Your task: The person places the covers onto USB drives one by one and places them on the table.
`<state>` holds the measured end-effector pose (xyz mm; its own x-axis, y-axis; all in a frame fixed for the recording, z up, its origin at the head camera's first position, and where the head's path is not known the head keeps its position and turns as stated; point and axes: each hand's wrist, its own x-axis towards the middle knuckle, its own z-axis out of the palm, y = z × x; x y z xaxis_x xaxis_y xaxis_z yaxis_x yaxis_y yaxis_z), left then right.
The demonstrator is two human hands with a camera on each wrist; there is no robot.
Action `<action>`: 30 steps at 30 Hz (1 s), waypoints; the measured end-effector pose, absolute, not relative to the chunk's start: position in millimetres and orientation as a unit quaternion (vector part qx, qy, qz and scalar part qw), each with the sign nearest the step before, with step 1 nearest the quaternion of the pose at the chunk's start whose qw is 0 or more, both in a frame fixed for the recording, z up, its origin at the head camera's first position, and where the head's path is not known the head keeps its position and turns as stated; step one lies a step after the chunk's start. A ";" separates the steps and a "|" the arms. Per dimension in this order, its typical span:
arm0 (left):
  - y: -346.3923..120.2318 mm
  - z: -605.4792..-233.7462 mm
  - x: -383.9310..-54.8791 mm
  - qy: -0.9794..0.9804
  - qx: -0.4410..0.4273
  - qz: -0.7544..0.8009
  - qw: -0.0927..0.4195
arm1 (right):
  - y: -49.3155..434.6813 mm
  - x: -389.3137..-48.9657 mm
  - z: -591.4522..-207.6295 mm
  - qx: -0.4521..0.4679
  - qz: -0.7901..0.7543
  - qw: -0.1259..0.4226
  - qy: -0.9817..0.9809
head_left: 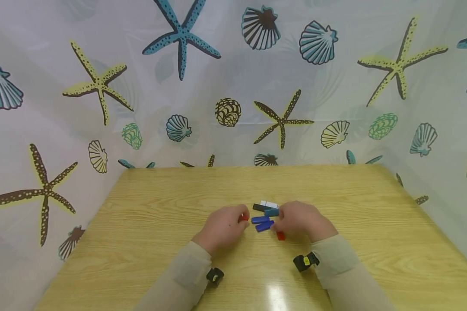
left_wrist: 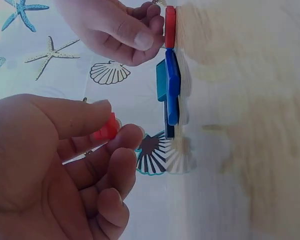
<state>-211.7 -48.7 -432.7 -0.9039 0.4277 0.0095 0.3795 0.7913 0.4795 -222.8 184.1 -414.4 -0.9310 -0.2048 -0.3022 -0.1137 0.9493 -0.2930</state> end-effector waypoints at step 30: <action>-43.8 -434.2 -214.5 0.946 0.196 0.253 0.042 | 193.6 -224.3 -424.7 -0.109 -0.105 0.169 0.974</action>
